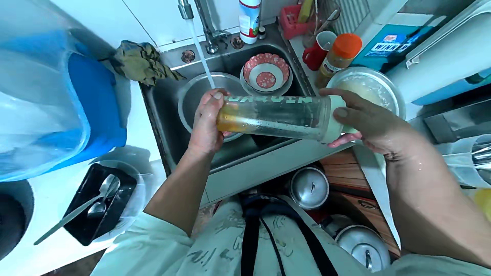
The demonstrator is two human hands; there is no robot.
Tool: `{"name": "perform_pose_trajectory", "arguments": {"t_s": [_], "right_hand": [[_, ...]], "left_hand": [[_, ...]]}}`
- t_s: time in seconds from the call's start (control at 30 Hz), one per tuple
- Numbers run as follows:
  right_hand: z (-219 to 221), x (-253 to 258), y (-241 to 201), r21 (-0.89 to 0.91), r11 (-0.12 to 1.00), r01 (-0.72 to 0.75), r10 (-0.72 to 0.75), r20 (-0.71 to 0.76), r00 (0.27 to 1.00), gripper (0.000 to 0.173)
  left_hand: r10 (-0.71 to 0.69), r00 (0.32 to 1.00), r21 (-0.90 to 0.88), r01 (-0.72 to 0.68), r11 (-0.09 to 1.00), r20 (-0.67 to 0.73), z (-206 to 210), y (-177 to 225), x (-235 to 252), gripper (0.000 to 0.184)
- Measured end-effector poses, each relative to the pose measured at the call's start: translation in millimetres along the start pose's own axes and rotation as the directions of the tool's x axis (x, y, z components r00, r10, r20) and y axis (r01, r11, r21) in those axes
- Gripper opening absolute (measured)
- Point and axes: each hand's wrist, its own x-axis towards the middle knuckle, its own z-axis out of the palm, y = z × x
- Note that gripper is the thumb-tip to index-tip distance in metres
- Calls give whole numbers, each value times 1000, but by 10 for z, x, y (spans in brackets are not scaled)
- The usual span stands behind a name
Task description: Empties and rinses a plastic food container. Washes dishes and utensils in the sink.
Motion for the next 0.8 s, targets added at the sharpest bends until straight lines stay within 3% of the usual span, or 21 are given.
{"name": "perform_pose_trajectory", "arguments": {"t_s": [0.17, 0.23, 0.33, 0.4, 0.47, 0.57, 0.7, 0.8], "right_hand": [[22, -150, -103, -336, 921, 199, -232, -61, 971, 75], [52, -240, -117, -497, 821, 280, -356, -63, 932, 79], [-7, -319, -91, -722, 564, 400, -589, -12, 808, 73], [-85, -375, -87, -758, 513, 403, -634, -18, 773, 74], [-125, -417, -74, -751, 542, 376, -613, -47, 789, 79], [-159, -440, 7, -774, 598, 206, -474, -134, 870, 83], [-264, -428, 163, -760, 650, -8, -220, -197, 955, 93], [-258, -393, 223, -714, 687, -137, -36, -222, 974, 106]], "left_hand": [[-114, 992, -27, 115, 993, 50, 7, 18, 73, 37], [-202, 978, -36, 203, 978, 46, 26, 36, 103, 36], [-303, 953, -62, 301, 952, -21, 50, 52, 154, 39], [-300, 954, -90, 296, 951, -24, 32, 28, 186, 40], [-284, 959, -111, 279, 954, -28, 50, 13, 212, 40], [-269, 963, -105, 265, 959, -31, 131, 54, 276, 39], [-124, 992, 64, 125, 990, -9, 255, 241, 411, 32], [-48, 999, 167, 45, 985, 10, 408, 440, 483, 29]]}}
